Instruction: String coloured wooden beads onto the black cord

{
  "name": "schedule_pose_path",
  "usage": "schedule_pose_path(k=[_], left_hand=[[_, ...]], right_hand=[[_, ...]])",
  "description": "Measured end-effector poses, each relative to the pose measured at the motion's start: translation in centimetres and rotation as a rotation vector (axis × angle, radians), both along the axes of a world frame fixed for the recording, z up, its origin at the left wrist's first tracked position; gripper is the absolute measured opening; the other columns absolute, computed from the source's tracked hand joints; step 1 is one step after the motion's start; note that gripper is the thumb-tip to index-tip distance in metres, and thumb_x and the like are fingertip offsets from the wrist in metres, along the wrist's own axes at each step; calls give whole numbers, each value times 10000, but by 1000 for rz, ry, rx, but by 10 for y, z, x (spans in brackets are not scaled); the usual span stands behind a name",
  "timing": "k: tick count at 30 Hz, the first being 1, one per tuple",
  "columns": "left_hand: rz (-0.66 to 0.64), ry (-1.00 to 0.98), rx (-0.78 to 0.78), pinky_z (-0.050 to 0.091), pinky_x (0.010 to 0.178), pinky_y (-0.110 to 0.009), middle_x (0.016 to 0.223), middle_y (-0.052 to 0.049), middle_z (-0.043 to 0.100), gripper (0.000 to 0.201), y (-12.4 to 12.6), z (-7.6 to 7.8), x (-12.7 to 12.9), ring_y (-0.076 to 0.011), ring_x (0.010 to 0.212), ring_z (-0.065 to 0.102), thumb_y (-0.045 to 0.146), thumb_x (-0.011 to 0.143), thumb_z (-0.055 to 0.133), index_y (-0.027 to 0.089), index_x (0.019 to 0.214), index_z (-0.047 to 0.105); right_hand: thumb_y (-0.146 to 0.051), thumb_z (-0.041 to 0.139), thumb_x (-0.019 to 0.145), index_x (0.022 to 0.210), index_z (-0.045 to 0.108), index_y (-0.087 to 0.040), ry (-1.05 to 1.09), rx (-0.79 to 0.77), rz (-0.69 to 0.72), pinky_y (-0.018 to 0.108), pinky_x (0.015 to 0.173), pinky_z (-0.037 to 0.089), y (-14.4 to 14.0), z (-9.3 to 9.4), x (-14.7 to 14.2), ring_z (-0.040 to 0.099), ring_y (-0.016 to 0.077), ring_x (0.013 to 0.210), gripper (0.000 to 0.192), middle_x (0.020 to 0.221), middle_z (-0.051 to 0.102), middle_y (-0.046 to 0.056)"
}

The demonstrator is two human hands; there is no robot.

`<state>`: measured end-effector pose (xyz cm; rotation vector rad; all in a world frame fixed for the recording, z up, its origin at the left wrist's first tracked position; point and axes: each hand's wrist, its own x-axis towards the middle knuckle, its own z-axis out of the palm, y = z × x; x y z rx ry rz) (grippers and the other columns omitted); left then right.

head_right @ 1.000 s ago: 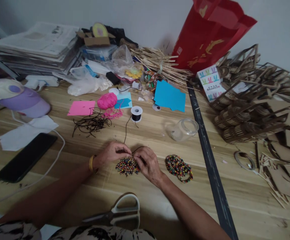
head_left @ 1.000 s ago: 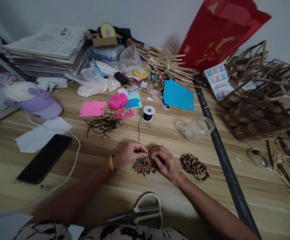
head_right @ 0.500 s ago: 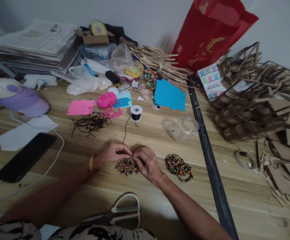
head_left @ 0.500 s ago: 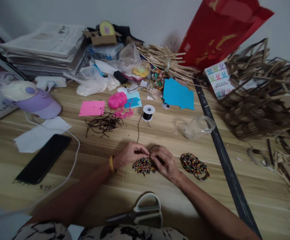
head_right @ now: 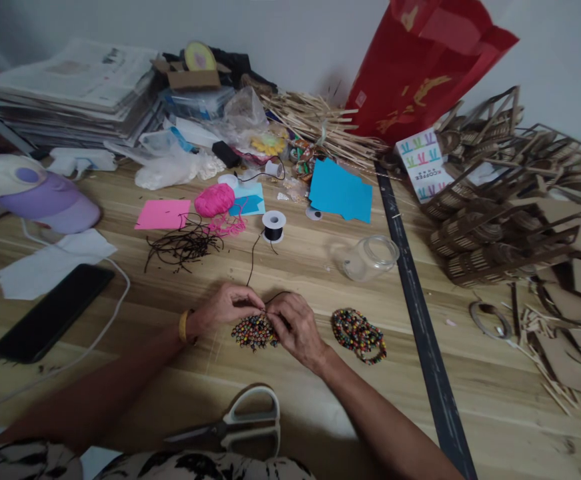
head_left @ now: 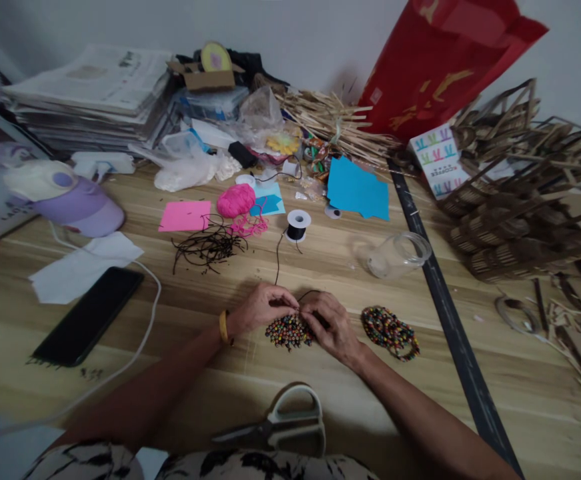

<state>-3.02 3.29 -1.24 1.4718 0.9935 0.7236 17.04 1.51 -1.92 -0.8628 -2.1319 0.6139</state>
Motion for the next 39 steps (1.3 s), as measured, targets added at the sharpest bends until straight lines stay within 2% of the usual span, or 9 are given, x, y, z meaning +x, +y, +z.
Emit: schedule_pose_path(k=[39], left_hand=[[-3,2,20,521,689,-235,770,-70,729,122,-2,4,1,-137,713,654,197,724,681,100,794,704]], right_hand=[[-220,500,915,861,590,-206,-11,-10,-2,346,776,468,0,1,0,584,195,824,106,814,639,57]])
